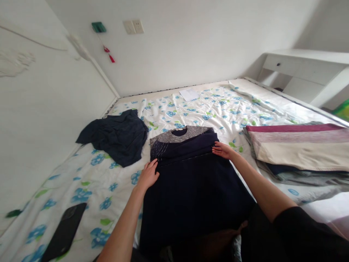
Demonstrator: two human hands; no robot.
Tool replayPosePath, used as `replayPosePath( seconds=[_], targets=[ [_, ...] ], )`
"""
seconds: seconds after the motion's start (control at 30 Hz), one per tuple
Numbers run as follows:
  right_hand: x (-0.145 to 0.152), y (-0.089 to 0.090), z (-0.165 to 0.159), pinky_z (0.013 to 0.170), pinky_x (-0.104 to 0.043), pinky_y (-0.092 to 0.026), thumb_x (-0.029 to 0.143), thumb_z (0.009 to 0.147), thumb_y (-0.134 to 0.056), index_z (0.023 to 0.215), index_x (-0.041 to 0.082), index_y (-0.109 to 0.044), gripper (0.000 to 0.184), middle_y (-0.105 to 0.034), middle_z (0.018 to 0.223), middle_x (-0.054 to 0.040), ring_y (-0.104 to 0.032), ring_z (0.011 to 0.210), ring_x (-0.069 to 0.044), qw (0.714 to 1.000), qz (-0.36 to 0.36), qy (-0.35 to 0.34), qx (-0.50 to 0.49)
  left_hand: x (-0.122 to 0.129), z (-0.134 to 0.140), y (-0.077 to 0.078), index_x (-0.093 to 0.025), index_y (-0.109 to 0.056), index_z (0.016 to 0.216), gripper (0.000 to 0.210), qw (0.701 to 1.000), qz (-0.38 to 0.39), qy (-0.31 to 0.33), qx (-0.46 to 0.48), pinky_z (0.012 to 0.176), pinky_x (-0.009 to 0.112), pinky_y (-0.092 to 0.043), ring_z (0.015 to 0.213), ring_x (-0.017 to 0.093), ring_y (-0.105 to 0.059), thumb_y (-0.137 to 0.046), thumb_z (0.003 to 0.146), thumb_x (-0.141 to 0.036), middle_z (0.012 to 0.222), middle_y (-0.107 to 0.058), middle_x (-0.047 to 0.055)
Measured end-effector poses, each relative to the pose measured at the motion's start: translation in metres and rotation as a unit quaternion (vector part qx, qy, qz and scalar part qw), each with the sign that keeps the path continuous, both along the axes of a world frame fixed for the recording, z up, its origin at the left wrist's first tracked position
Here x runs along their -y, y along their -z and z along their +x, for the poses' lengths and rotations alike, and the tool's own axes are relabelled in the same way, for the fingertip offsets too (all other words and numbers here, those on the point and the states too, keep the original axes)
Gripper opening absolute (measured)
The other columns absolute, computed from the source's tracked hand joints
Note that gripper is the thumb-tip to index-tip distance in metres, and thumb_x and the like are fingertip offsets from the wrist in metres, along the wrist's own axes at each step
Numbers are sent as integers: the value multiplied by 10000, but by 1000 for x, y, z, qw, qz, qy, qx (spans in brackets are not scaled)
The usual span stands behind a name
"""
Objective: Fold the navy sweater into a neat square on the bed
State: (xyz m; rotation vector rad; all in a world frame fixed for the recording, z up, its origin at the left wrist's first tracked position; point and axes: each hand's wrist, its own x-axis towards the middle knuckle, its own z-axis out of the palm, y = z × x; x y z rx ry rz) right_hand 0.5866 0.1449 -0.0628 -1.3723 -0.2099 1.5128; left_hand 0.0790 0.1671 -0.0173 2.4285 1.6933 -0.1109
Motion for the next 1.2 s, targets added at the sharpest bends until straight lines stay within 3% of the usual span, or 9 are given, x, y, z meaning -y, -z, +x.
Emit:
replayPosePath(
  seconds=[0.2, 0.3, 0.43, 0.6, 0.8, 0.97, 1.03, 1.1, 1.2],
  targets=[
    [-8, -9, -11, 767, -327, -755, 114, 989, -726, 1508, 340, -604, 578, -725, 1154, -56, -792, 905, -187, 998, 3, 63, -14, -4, -7, 27, -157, -628, 1628, 725, 1000, 27, 6, 8, 1359, 584, -453, 1693, 452, -440, -578, 921, -309, 1910, -371, 116],
    [-12, -15, -23, 775, -290, -732, 98, 999, -646, 1434, 325, -652, 490, -704, 1193, -43, -782, 917, -166, 996, 12, 89, -28, -9, -11, 30, -167, -653, 1586, 698, 998, 41, 11, 47, 1359, 584, -455, 1637, 436, -527, -587, 912, -338, 1853, -468, 150],
    [-14, -30, -16, 711, -219, -670, 129, 1005, -640, 1264, 251, -732, 300, -731, 1129, -46, -740, 840, -138, 996, 34, 81, -13, -23, -22, 19, -129, -711, 1494, 662, 994, 4, -1, 106, 1378, 512, -437, 1595, 396, -587, -559, 938, -456, 1804, -526, 178],
    [-10, -50, 19, 666, -200, -626, 210, 1034, -705, 1151, 189, -821, 166, -786, 1018, -78, -737, 804, -147, 993, 71, -11, 94, -38, -52, 7, -152, -750, 1440, 740, 984, -79, -22, 156, 1352, 451, -458, 1584, 355, -613, -528, 935, -646, 1753, -591, 184],
    [0, -45, 17, 583, -188, -574, 240, 970, -825, 1051, 172, -858, 111, -830, 987, -99, -759, 786, -171, 961, -62, -152, 223, -34, -59, 14, -132, -702, 1521, 813, 988, -125, -45, 80, 1305, 476, -503, 1535, 392, -665, -607, 865, -602, 1699, -644, 217],
    [-18, -63, 1, 831, -190, -641, 353, 1046, -759, 1359, 256, -864, 344, -820, 1320, -76, -780, 1127, -179, 948, 228, -83, 208, -32, -49, 11, -100, -698, 1533, 817, 991, -125, -37, 42, 1359, 468, -436, 1613, 394, -588, -568, 888, -584, 1801, -524, 220],
    [-23, -66, 0, 915, -209, -649, 397, 1070, -724, 1440, 280, -834, 404, -801, 1396, -64, -760, 1239, -195, 935, 277, -68, 210, -31, -47, 8, -108, -703, 1532, 809, 990, -127, -41, 39, 1359, 443, -433, 1629, 380, -572, -583, 884, -578, 1800, -529, 210],
    [-21, -59, 1, 892, -211, -656, 388, 1066, -723, 1428, 261, -835, 399, -800, 1413, -79, -771, 1228, -209, 947, 217, -75, 224, -30, -46, 6, -106, -706, 1531, 796, 990, -127, -48, 37, 1357, 417, -431, 1630, 369, -572, -599, 887, -562, 1798, -533, 211],
    [-11, -39, 7, 727, -209, -651, 301, 1006, -777, 1266, 202, -866, 292, -808, 1403, -131, -812, 1032, -214, 964, 21, -108, 242, -28, -44, 4, -110, -698, 1550, 772, 989, -129, -60, 32, 1339, 388, -445, 1590, 359, -620, -615, 906, -529, 1796, -536, 208]
  ],
)
